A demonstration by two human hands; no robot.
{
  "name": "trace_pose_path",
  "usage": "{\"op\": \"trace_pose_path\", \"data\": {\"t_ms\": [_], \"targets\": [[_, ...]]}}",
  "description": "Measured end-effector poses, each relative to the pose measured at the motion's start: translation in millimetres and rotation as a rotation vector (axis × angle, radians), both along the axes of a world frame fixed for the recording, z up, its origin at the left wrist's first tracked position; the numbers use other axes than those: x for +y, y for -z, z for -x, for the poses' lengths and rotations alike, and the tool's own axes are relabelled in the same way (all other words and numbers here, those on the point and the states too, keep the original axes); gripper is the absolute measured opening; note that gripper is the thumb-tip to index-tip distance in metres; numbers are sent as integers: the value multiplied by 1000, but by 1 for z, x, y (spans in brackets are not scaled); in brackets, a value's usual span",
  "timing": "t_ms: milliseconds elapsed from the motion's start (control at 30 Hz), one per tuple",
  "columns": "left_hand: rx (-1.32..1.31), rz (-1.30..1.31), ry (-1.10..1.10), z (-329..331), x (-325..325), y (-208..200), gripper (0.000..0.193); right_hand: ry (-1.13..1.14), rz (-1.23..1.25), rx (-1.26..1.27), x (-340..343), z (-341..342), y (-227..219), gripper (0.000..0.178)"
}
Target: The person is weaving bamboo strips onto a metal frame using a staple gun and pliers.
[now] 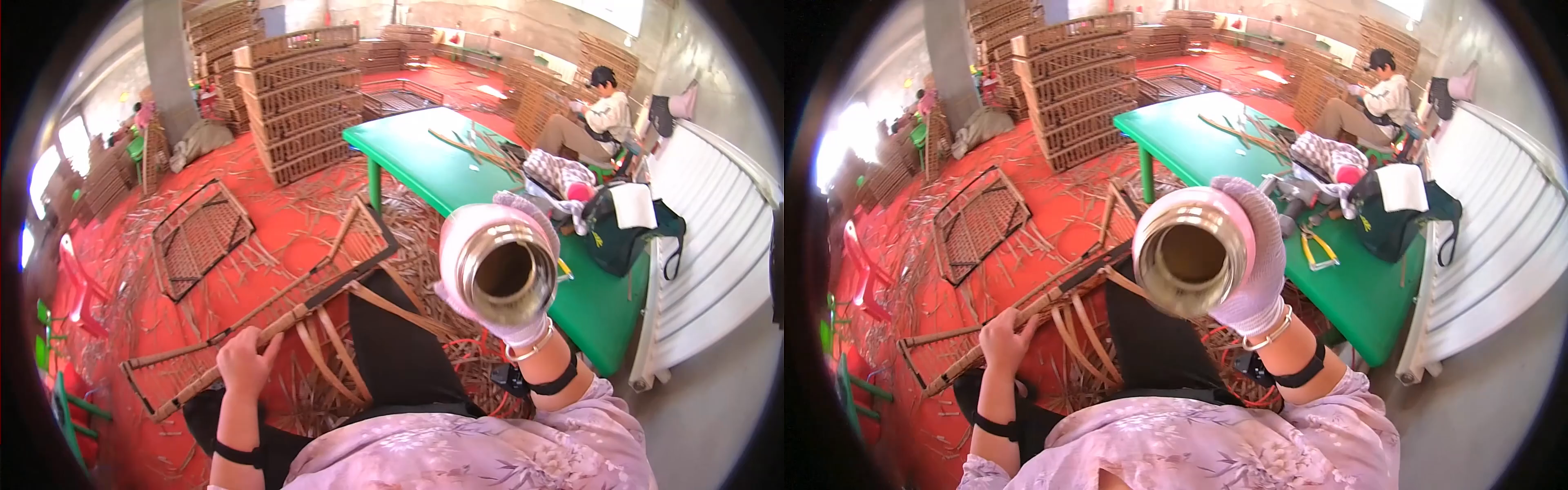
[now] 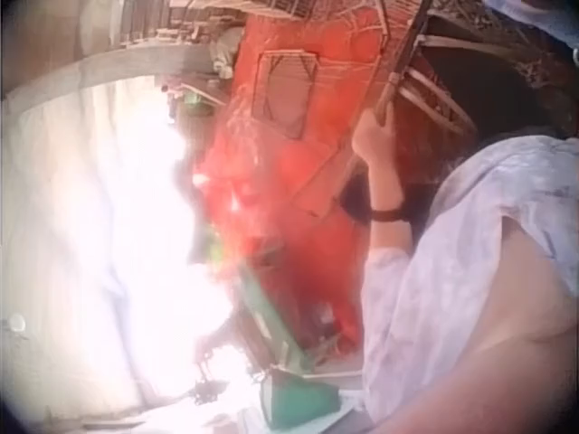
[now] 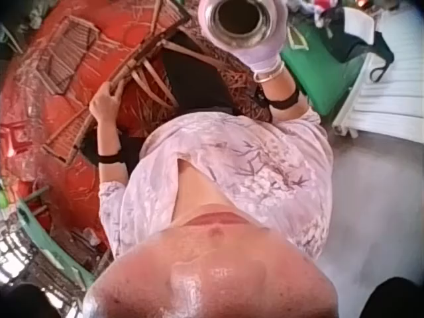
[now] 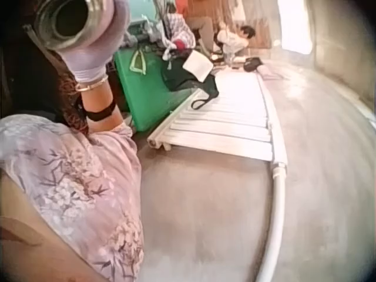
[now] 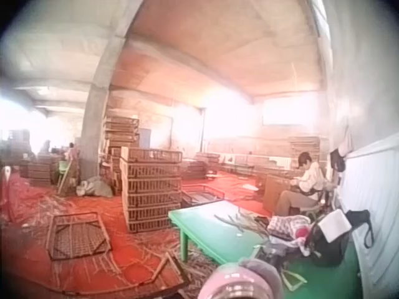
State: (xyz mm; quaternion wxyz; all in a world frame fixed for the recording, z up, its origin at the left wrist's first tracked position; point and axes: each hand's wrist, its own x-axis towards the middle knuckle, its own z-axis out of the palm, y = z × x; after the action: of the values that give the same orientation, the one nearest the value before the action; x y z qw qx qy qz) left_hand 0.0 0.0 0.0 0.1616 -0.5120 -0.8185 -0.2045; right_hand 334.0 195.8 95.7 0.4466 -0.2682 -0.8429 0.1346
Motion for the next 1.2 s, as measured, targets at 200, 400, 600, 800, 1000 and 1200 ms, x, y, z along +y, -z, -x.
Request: {"op": "trace_pose_path", "data": {"t_ms": [200, 400, 600, 800, 1000, 1200], "targets": [[70, -75, 98, 4, 9, -1, 40, -532, 1189, 508, -57, 29, -67, 84], [21, -88, 81, 4, 2, -4, 43, -526, 150, 673, -76, 72, -97, 55], [19, -41, 78, 8, 0, 5, 43, -539, -404, 746, -68, 114, -114, 41], [34, -63, 77, 5, -2, 3, 43, -577, -463, 762, -68, 115, -126, 41], [26, -55, 70, 6, 0, 1, 42, -579, -519, 755, -59, 110, -143, 41], [21, -71, 74, 8, 1, 6, 43, -597, -569, 745, -51, 109, -149, 41]]}}
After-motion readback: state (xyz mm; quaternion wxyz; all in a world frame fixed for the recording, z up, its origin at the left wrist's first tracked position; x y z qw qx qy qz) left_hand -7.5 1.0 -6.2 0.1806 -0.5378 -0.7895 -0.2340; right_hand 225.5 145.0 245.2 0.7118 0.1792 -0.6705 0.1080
